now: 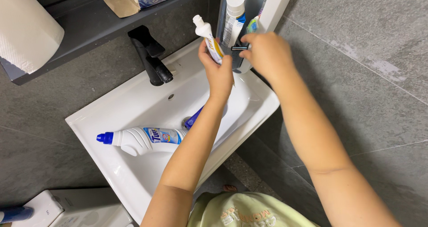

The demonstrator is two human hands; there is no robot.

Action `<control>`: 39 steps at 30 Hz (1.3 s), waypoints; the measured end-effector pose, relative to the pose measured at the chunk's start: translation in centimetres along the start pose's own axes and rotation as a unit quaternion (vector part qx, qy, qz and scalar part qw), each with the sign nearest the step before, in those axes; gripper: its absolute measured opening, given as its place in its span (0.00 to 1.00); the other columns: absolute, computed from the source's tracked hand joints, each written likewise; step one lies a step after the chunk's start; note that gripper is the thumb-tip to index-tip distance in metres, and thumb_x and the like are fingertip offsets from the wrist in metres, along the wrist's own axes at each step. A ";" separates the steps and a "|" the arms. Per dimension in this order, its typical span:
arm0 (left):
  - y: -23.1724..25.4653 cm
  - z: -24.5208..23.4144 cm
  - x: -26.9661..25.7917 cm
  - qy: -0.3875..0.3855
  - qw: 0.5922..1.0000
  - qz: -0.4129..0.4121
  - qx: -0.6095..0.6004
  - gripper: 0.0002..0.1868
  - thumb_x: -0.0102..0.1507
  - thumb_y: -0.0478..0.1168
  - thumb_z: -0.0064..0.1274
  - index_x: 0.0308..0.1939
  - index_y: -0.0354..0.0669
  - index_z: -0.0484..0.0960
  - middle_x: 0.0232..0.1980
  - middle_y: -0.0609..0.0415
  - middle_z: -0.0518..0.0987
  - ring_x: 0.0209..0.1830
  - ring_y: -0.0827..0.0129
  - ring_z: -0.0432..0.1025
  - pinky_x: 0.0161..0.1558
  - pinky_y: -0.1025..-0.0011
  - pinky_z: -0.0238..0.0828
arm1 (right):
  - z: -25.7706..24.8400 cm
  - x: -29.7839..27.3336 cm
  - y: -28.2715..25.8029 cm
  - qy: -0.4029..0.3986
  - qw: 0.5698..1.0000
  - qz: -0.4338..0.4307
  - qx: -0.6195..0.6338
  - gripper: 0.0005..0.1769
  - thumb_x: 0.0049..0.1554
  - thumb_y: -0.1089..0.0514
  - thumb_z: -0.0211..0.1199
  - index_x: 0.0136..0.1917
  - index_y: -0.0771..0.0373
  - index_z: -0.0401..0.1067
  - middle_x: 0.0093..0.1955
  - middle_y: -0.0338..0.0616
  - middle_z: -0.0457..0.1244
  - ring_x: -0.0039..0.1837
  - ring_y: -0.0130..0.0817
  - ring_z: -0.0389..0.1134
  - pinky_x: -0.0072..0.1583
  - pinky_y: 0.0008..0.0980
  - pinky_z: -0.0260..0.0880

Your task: The person retrieves a cleaning agent from under the sink and places it on the counter. They then open the cap and pour the blue liquid into the sink basin. Finally, they scoop water from a bucket and pour it over a scrub brush in the sink.

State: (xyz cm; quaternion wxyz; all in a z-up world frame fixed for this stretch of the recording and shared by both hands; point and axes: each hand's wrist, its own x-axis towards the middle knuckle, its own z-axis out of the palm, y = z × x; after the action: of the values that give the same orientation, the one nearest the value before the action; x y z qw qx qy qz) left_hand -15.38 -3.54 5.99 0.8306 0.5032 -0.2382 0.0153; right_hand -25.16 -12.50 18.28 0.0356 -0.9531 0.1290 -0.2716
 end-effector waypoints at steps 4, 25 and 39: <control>-0.1 0.0 0.2 -0.001 1.000 -0.003 -0.012 0.41 0.64 0.31 0.49 0.80 0.37 0.51 0.76 0.40 0.68 0.74 0.58 0.67 0.71 0.65 0.65 | 2.8 0.1 -0.9 -0.022 0.996 0.086 0.009 0.22 0.59 0.51 0.71 0.67 0.46 0.79 0.41 0.54 0.72 0.44 0.57 0.74 0.47 0.54 0.74; 4.5 -0.2 1.1 -0.159 0.948 0.202 0.186 0.44 0.58 0.43 0.76 0.76 0.46 0.72 0.70 0.48 0.66 0.70 0.52 0.64 0.74 0.59 0.63 | -2.9 0.0 -0.1 0.169 0.912 -0.024 0.373 0.21 0.72 0.64 0.71 0.74 0.67 0.70 0.58 0.44 0.74 0.53 0.24 0.77 0.47 0.27 0.81; 2.6 2.1 2.3 -0.040 0.828 0.167 0.533 0.19 0.60 0.50 0.64 0.46 0.40 0.93 0.79 0.37 0.64 0.75 0.36 0.57 0.64 0.43 0.66 | -6.1 -2.2 1.3 0.241 0.917 -0.026 0.318 0.20 0.73 0.66 0.68 0.76 0.68 0.70 0.58 0.46 0.74 0.55 0.25 0.76 0.49 0.26 0.83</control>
State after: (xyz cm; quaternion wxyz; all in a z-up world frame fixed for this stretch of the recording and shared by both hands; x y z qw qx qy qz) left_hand -14.81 -4.50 9.86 0.4078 0.8203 -0.3067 0.2583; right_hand -30.49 -13.11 22.16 0.2971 -0.8002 0.0160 -0.5207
